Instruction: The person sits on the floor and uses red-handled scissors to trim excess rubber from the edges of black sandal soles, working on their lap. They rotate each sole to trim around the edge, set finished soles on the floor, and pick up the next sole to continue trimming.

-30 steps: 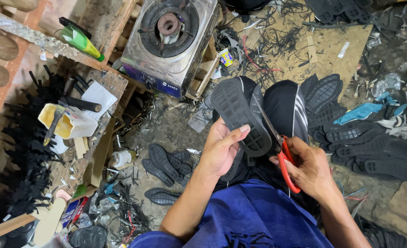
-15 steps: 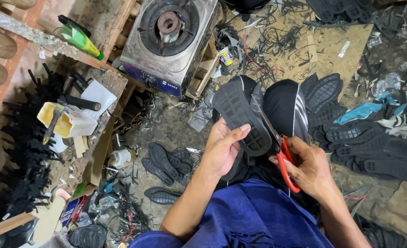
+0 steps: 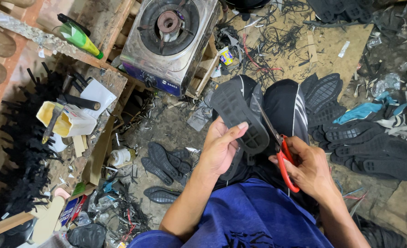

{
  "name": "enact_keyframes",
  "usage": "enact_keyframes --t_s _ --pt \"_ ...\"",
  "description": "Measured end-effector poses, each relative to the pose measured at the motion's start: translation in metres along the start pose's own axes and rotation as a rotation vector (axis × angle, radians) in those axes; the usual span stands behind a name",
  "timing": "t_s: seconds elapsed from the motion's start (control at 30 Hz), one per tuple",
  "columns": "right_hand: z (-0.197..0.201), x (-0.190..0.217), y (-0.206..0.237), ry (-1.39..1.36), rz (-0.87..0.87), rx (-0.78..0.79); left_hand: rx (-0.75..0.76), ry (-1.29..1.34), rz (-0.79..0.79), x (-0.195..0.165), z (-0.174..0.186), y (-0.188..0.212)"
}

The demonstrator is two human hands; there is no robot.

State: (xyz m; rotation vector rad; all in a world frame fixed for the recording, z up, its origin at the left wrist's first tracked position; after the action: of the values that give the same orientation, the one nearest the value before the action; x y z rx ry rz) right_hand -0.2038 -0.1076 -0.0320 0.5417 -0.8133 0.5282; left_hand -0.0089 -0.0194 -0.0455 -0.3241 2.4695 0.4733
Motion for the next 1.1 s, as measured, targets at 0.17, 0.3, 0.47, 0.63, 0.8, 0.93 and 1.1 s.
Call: enact_keyframes --t_s 0.17,0.3,0.47,0.63,0.8,0.93,1.1 --pt "0.000 -0.001 0.001 -0.083 0.021 -0.006 -0.066 0.045 -0.137 -0.010 0.002 -0.004" --pt "-0.001 -0.005 0.002 -0.063 -0.042 0.010 -0.121 -0.027 -0.277 -0.018 0.008 -0.005" --pt "-0.003 -0.006 0.000 -0.114 0.065 0.000 -0.149 -0.140 -0.423 -0.023 0.007 -0.003" --pt "-0.004 -0.009 0.000 -0.090 0.011 0.013 -0.226 -0.244 -0.533 -0.029 -0.001 -0.002" --pt "0.001 -0.005 0.002 0.007 0.029 -0.019 -0.257 -0.358 -0.588 -0.035 -0.005 0.000" --pt "-0.003 0.003 0.000 0.350 0.010 -0.081 -0.225 -0.401 -0.633 -0.029 -0.011 0.007" --pt "-0.004 0.019 0.001 0.436 0.182 -0.236 -0.194 -0.486 -0.704 -0.017 -0.023 0.015"
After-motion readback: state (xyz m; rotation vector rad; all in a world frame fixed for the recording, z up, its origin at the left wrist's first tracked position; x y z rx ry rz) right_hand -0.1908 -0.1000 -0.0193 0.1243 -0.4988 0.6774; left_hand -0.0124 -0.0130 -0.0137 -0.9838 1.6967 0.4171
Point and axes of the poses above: each hand's wrist, its own y-axis away from the middle knuckle, its own z-axis out of the back of the hand, x = y × z, the point moved 3 cm from there along -y, towards the middle knuckle, and after that the axes turned 1 degree about x, right-handed, at the moved point
